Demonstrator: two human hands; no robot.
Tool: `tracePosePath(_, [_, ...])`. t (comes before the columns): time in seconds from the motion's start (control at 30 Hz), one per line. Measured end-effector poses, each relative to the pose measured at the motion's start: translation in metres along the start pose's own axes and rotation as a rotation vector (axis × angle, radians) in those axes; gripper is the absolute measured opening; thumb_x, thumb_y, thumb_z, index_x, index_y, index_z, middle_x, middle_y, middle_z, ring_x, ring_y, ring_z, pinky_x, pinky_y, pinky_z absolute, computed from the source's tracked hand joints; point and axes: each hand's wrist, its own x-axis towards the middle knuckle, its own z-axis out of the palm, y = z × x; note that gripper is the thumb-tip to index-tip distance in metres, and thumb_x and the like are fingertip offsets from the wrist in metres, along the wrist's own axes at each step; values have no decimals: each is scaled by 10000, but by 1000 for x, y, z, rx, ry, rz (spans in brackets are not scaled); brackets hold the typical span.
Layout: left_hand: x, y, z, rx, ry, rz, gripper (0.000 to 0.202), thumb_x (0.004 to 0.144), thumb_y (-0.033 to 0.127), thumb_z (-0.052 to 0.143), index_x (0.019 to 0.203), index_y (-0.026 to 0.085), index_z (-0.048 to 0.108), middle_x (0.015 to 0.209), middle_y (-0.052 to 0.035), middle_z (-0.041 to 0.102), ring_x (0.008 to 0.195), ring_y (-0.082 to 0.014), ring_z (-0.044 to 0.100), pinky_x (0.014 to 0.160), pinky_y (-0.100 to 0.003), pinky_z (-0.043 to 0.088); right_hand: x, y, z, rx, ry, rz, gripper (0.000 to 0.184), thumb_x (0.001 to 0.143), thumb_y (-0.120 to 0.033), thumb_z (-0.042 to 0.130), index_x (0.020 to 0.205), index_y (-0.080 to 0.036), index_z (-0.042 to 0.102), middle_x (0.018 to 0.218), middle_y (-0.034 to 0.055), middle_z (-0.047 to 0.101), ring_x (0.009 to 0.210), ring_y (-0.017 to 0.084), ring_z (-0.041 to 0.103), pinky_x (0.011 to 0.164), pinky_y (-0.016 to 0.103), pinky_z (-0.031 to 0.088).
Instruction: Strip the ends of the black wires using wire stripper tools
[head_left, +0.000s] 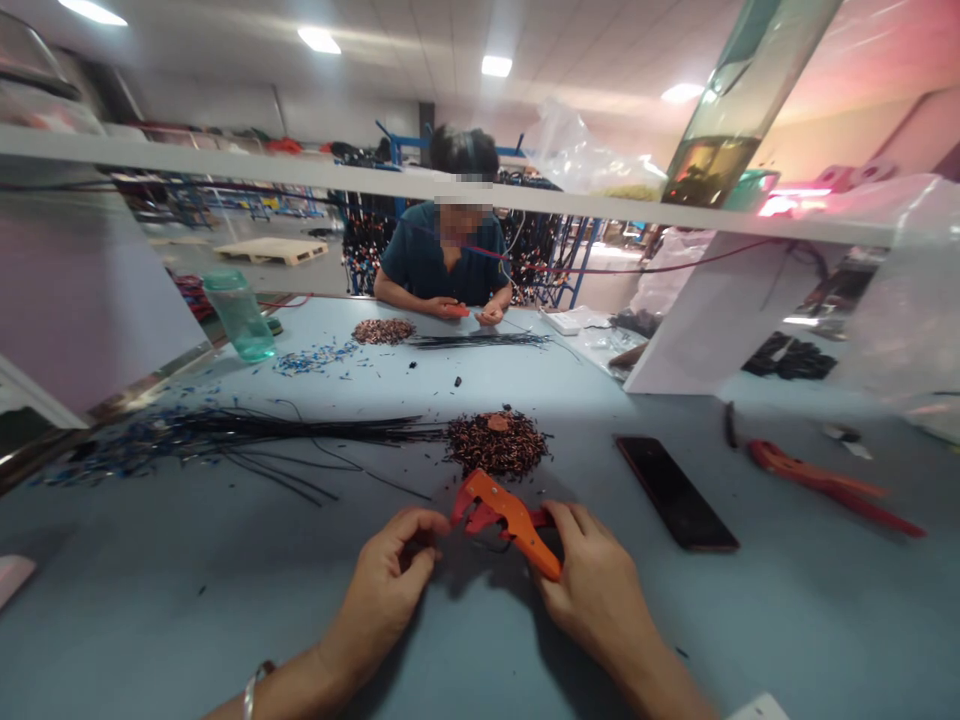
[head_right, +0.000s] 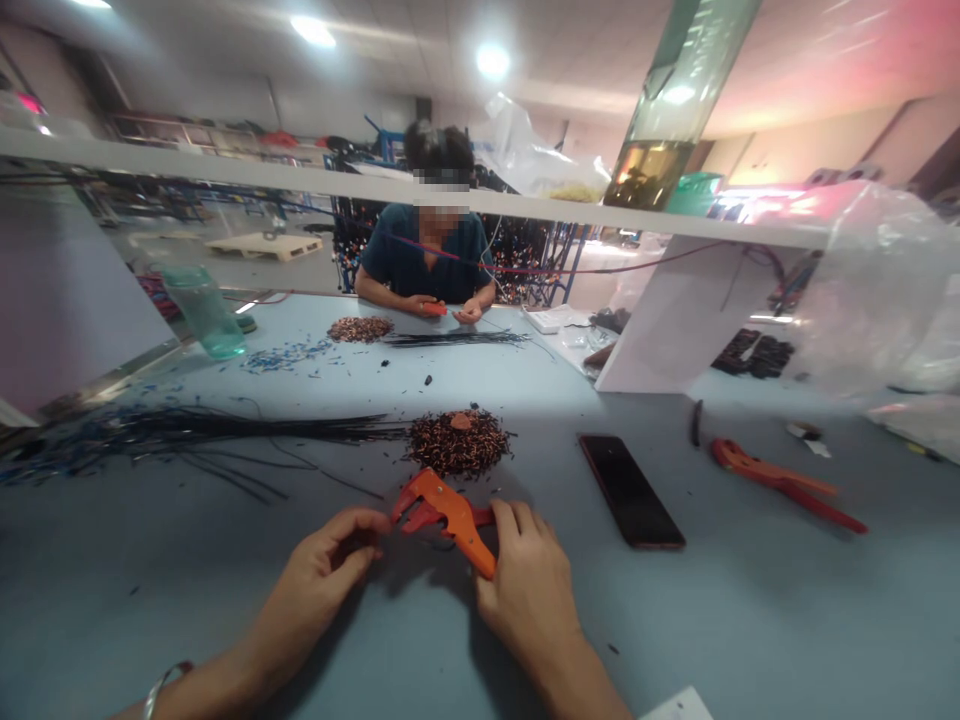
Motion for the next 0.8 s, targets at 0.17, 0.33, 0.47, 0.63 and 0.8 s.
tracePosePath(0.17, [1,0,1,-3,-3,-2,175,694,181,539,787,189,688,730,-19,648,704,-197,598,660,-297,472,1,2,-1,37,-25,24,419,700,-106,581,1118,-124,564,1080,159,669,949,314,651,833,453,524])
tracePosePath(0.33, [-2,0,2,90,-55,118,224,727,135,527,795,207,728,785,-32,678,717,-193,631,673,-298,501,2,3,-1,77,11,50,412,696,-105,582,1105,-148,568,1064,140,684,947,302,667,825,432,528])
tracePosePath(0.47, [-7,-2,4,208,-195,334,348,763,72,513,953,239,751,980,-71,707,902,-223,651,805,-356,521,3,3,-2,102,22,63,408,701,-125,582,1107,-150,571,1058,136,687,941,309,668,813,440,524])
tracePosePath(0.63, [-9,-4,2,338,-195,399,378,849,74,455,1084,227,709,1073,-102,707,1011,-261,640,884,-455,495,6,2,-9,121,67,104,369,713,-143,585,1082,-169,588,1050,129,691,932,301,671,802,420,519])
tracePosePath(0.8, [-10,-9,7,522,-331,505,617,836,31,459,1383,311,512,1427,-84,557,1280,-313,509,1046,-568,339,10,3,-17,148,120,161,363,709,-151,602,1071,-174,590,1043,120,695,946,291,672,807,403,517])
